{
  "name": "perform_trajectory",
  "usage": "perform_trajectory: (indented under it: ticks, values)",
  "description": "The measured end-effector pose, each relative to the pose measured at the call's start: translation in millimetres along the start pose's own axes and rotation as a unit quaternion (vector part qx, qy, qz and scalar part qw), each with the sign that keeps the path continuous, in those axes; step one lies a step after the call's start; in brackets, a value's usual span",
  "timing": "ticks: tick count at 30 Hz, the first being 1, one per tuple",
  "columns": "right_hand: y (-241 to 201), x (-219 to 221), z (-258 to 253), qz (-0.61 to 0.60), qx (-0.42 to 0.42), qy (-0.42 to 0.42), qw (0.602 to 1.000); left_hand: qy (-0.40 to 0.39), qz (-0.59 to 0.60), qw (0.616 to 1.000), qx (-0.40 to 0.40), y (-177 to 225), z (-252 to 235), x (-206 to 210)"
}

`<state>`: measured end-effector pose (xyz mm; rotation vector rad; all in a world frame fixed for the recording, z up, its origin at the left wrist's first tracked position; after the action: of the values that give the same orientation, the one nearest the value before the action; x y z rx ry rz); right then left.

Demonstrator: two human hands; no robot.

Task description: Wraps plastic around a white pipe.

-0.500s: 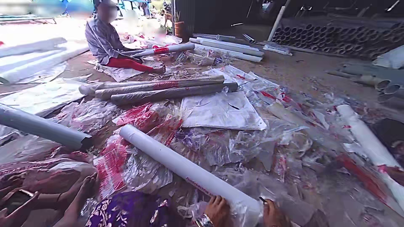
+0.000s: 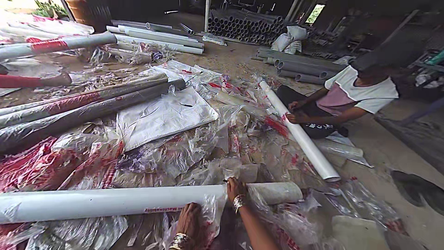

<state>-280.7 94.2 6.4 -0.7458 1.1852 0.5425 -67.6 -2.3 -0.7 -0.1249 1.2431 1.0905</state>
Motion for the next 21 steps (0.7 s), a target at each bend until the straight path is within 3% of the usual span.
perform_trajectory:
  ticks: [3, 8, 13, 19, 21]
  values:
    - [-1.5, 0.7, -3.3, -0.004, 0.003, -0.018, 1.000, -0.081, -0.004, 0.996, -0.044, -0.2, 8.2, 4.1]
    - [-3.7, 2.5, -7.8, -0.008, -0.002, -0.028, 1.000, -0.128, 0.023, 0.991, -0.039, -6.3, 18.3, 7.9]
    - [-2.2, -1.1, -15.8, -0.002, 0.014, -0.062, 0.998, -0.125, -0.084, 0.987, -0.053, 16.0, 2.6, -7.2]
    - [-4.2, -2.2, -21.2, 0.000, 0.023, -0.083, 0.996, -0.106, -0.077, 0.990, -0.055, 30.4, -1.5, -13.0]
    - [-2.9, -0.4, -20.3, -0.004, 0.023, -0.080, 0.997, -0.062, -0.076, 0.994, -0.051, 34.1, 5.5, -16.9]
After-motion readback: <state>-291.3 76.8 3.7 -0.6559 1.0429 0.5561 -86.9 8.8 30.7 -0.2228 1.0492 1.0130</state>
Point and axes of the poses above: each hand's wrist, its own z-axis away from the middle knuckle, its own x-axis out of the palm, y = z × x, the point moved 5 cm from there along -z, towards the middle knuckle, and after that the axes turned 14 degrees about -x, right-handed, at the moved point
